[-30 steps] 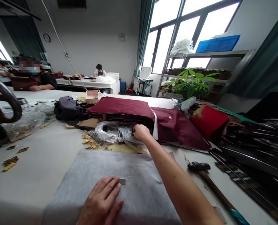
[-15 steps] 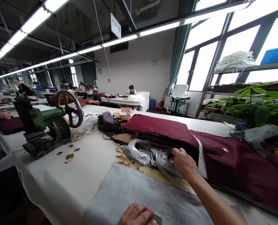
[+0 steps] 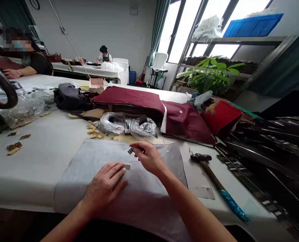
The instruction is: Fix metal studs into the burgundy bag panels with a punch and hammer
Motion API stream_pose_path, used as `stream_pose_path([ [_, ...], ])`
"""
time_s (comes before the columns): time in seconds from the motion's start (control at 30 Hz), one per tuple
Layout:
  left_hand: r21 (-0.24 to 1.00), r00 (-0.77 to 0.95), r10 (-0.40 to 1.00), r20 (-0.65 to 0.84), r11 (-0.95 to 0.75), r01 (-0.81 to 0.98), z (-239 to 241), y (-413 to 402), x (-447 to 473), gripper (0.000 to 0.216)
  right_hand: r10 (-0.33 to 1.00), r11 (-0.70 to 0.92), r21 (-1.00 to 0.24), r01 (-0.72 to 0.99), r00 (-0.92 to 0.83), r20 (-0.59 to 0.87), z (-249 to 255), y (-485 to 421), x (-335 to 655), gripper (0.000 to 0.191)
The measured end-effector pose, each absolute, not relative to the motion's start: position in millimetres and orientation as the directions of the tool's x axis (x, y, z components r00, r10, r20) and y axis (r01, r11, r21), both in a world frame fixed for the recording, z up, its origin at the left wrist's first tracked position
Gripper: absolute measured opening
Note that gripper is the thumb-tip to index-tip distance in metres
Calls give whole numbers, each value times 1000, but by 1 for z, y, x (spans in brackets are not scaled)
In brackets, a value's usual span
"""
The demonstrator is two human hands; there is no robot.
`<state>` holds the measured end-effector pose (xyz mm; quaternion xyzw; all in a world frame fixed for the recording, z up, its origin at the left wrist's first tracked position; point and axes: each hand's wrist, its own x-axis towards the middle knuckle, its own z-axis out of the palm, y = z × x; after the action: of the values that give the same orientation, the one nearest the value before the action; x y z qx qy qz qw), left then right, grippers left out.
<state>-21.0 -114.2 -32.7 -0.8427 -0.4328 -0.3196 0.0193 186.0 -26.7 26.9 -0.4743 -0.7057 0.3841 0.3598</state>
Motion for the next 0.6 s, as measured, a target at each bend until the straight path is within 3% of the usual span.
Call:
stream_pose_path([
  [0.07, 254, 427, 730, 533, -620, 743, -32, -115, -21, 30, 888, 409, -767, 495, -409, 210, 23, -39, 184, 25],
  [0.17, 270, 428, 748, 507, -610, 745, -30, -115, -22, 31, 772, 591, -559, 581, -608, 185, 17, -50, 181, 33],
  [0.27, 276, 426, 761, 489, -599, 752, -30, -115, -23, 33, 784, 608, -444, 658, -585, 205, 11, -60, 179, 27],
  [0.43, 268, 435, 762, 479, -599, 755, -31, -116, -23, 35, 779, 627, -370, 686, -541, 316, -2, -77, 182, 22],
  [0.6, 265, 431, 759, 488, -600, 755, -31, -116, -24, 34, 780, 625, -449, 638, -507, 365, -11, -77, 183, 23],
])
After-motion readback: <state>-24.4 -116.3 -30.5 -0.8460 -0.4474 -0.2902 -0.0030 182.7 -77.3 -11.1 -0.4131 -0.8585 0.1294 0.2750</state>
